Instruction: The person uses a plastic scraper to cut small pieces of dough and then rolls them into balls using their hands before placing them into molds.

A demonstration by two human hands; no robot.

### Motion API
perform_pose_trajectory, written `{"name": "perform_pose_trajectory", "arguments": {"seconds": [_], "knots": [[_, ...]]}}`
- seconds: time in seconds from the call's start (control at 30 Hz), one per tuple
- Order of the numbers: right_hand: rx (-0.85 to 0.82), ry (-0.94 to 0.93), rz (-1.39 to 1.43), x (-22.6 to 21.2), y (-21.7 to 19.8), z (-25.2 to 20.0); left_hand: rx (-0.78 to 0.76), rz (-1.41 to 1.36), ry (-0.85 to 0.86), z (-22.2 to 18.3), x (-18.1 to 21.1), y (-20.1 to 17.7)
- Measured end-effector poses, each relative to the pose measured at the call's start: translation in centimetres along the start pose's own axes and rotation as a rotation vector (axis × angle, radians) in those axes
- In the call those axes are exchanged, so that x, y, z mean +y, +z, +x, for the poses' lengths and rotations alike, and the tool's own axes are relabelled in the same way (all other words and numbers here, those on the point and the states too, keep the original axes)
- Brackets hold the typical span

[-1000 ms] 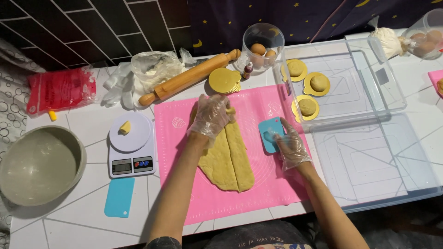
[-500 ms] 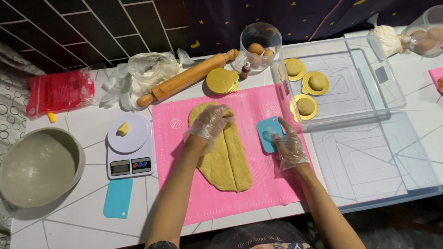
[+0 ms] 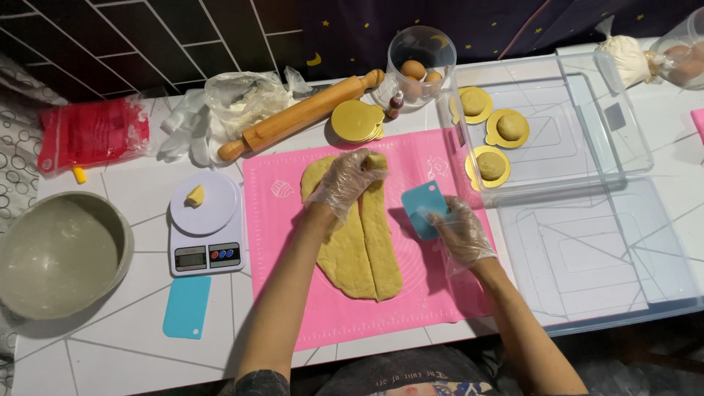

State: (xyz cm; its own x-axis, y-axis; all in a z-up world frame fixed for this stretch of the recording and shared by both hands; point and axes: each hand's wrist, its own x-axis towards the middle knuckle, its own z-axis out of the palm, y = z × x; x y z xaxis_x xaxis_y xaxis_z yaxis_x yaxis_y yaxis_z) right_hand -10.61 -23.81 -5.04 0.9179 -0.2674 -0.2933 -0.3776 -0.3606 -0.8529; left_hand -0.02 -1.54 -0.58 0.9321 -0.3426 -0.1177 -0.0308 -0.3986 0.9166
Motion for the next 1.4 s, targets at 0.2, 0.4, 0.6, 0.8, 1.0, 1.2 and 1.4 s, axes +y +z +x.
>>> {"name": "perform_pose_trajectory", "arguments": {"seconds": [0.2,0.4,0.6,0.8,1.0,1.2,1.4], "knots": [[0.043,-0.627,-0.957,-3.6,2.4,-0.8,-0.045,0.011,-0.032,0.1,0.7,-2.1],[-0.334,-0.335,-0.778,-10.4,3.3,-3.1,0.004,0.062,0.047,2.8,-5.6,-1.6],[-0.183,-0.704,-0.635,-6.4,3.9,-0.1,-0.010,0.076,0.024,2.1,-4.3,-0.7],[-0.310,-0.988,-1.016,2.8,5.8,7.6,-0.010,0.041,-0.016,2.7,-4.6,-1.0],[-0.086,-1.220,-1.011,-1.3,5.1,6.1,-0.029,0.045,0.006,2.7,-5.4,-0.5],[-0.293,-1.013,-1.055,-3.3,5.3,5.1,-0.014,0.012,0.018,2.3,-4.9,-0.5],[-0.505,-0.729,-1.084,-4.9,5.3,4.0,-0.009,0.065,-0.001,3.4,-6.4,-0.8]]}}
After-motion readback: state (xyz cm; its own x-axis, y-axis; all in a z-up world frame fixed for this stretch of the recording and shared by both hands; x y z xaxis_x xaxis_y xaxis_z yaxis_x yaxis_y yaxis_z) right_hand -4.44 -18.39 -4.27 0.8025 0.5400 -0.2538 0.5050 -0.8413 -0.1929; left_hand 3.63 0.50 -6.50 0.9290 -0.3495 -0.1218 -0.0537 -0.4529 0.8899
